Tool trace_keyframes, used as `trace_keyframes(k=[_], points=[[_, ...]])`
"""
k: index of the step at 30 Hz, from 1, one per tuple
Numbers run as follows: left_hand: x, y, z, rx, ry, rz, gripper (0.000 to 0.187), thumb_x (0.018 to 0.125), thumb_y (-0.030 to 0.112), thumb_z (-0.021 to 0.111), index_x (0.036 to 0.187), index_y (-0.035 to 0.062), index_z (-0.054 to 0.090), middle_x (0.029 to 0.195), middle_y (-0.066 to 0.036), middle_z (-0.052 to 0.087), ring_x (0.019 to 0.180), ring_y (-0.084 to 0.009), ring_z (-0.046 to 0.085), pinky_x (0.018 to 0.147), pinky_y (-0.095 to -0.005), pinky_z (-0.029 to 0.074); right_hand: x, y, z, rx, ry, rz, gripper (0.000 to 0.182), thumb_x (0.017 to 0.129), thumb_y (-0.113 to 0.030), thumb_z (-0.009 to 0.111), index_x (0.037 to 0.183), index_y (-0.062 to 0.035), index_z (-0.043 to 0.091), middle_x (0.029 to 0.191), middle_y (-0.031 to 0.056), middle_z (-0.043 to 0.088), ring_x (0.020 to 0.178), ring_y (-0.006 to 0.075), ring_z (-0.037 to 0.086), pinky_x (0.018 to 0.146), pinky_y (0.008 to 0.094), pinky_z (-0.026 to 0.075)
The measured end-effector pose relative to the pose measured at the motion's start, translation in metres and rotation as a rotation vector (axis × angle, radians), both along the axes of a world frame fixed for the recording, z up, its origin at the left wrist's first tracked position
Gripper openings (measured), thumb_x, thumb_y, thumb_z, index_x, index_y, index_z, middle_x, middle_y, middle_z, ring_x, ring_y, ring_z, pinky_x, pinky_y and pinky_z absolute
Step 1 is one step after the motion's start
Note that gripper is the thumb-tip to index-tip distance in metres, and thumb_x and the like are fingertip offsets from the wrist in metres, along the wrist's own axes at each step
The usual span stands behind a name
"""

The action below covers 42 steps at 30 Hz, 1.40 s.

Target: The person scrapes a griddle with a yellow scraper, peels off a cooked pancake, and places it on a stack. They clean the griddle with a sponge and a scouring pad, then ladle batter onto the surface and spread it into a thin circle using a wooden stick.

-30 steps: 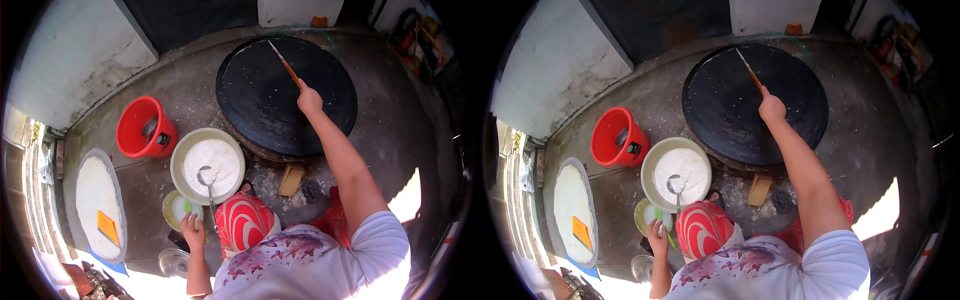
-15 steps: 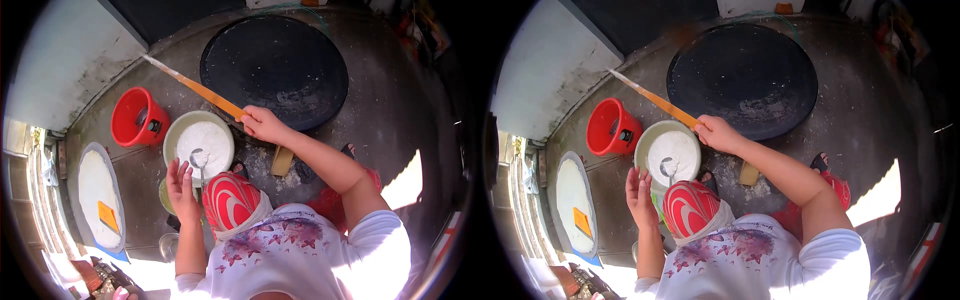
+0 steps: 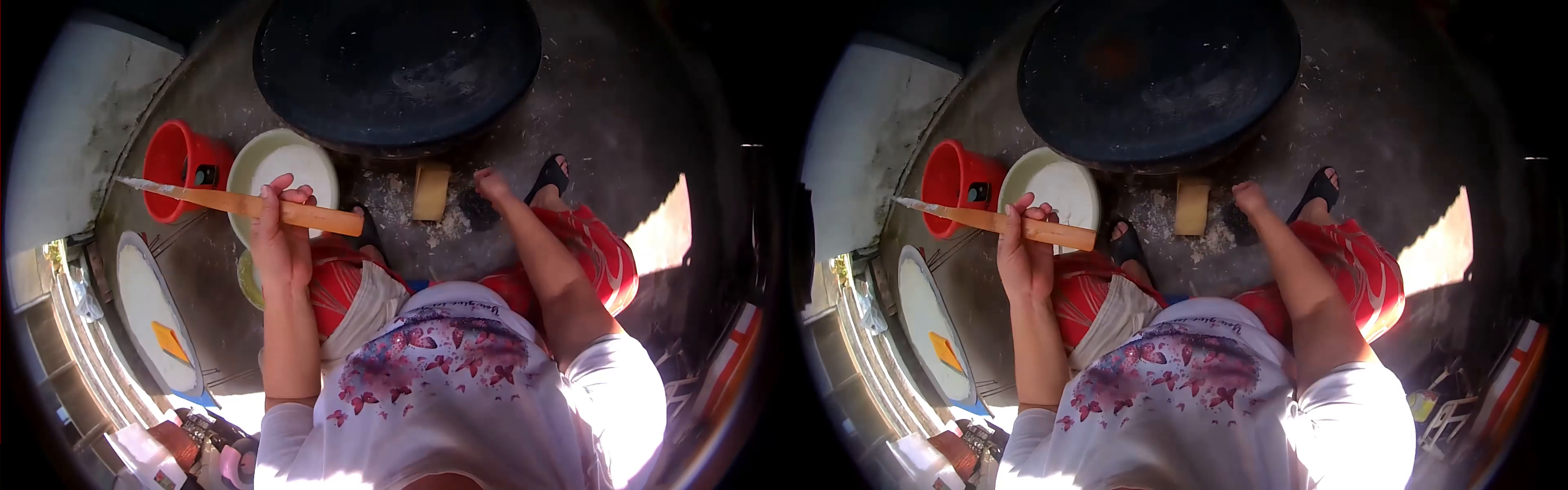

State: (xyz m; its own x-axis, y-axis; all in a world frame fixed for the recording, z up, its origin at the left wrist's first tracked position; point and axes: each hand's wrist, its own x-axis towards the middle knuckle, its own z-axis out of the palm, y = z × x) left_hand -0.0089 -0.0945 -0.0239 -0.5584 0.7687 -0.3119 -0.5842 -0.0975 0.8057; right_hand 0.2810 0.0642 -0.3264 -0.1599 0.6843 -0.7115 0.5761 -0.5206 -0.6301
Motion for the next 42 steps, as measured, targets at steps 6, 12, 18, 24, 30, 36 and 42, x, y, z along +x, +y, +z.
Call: trace_keyframes(k=[6,12,18,24,30,36,42], points=[[0.01,0.014,-0.008,-0.083,-0.078,0.026,0.029,0.091,0.026,0.044,0.101,-0.0003,0.051,0.075,-0.008,0.057,0.085,-0.0205,0.053,0.08,-0.0326,0.041,-0.009,0.011,-0.004,-0.179,0.181,-0.363,0.025,0.086,-0.021,0.052,0.106,-0.0067,0.051,0.083,0.003,0.059,0.071,0.0133,0.059,0.054,0.0261,0.048],[0.024,0.036,-0.004,-0.184,-0.159,0.021,0.032,0.091,0.028,0.044,0.099,-0.0019,0.052,0.074,-0.01,0.056,0.083,-0.0224,0.053,0.076,-0.0337,0.043,-0.031,0.021,-0.067,-0.127,0.304,-0.434,0.035,0.083,-0.008,0.052,0.117,-0.0016,0.044,0.104,0.0076,0.056,0.085,0.0194,0.057,0.071,0.0321,0.048],[0.026,0.048,-0.007,-0.21,-0.171,0.022,0.032,0.09,0.025,0.045,0.097,-0.0047,0.054,0.073,-0.013,0.057,0.082,-0.0249,0.053,0.076,-0.0339,0.043,-0.047,0.017,-0.065,0.03,0.577,-0.82,0.043,0.089,-0.025,0.045,0.128,-0.0084,0.038,0.119,0.0049,0.048,0.105,0.019,0.047,0.088,0.0315,0.038],[0.03,0.05,-0.005,-0.197,-0.158,-0.036,0.03,0.089,0.024,0.047,0.094,-0.0049,0.055,0.074,-0.015,0.057,0.082,-0.0259,0.053,0.079,-0.0354,0.041,-0.05,0.027,-0.065,0.054,0.622,-0.864,0.04,0.091,-0.017,0.04,0.128,-0.0023,0.037,0.122,0.0068,0.046,0.109,0.0198,0.045,0.091,0.0309,0.037],[0.026,0.039,-0.011,-0.153,-0.135,-0.024,0.028,0.089,0.023,0.048,0.095,-0.0029,0.056,0.074,-0.015,0.057,0.082,-0.026,0.053,0.079,-0.0369,0.041,-0.061,0.063,-0.051,0.018,0.655,-0.902,0.034,0.088,-0.012,0.044,0.12,-0.0003,0.044,0.114,0.0079,0.051,0.1,0.0202,0.05,0.084,0.0327,0.042],[0.031,0.039,-0.011,-0.149,-0.15,-0.029,0.027,0.089,0.023,0.048,0.094,-0.0023,0.056,0.074,-0.015,0.058,0.081,-0.0264,0.053,0.079,-0.037,0.041,-0.083,0.093,-0.025,-0.091,0.478,-0.792,0.018,0.085,-0.002,0.045,0.101,0.0036,0.048,0.091,0.0151,0.057,0.069,0.0258,0.06,0.054,0.034,0.052],[0.034,0.039,-0.008,-0.154,-0.104,-0.03,0.027,0.089,0.022,0.047,0.095,-0.0025,0.056,0.073,-0.014,0.058,0.081,-0.0265,0.053,0.079,-0.0372,0.041,-0.109,0.106,-0.048,-0.102,0.562,-0.739,0.006,0.087,-0.003,0.045,0.085,0.0024,0.045,0.073,0.012,0.054,0.057,0.0234,0.06,0.049,0.0333,0.053]])
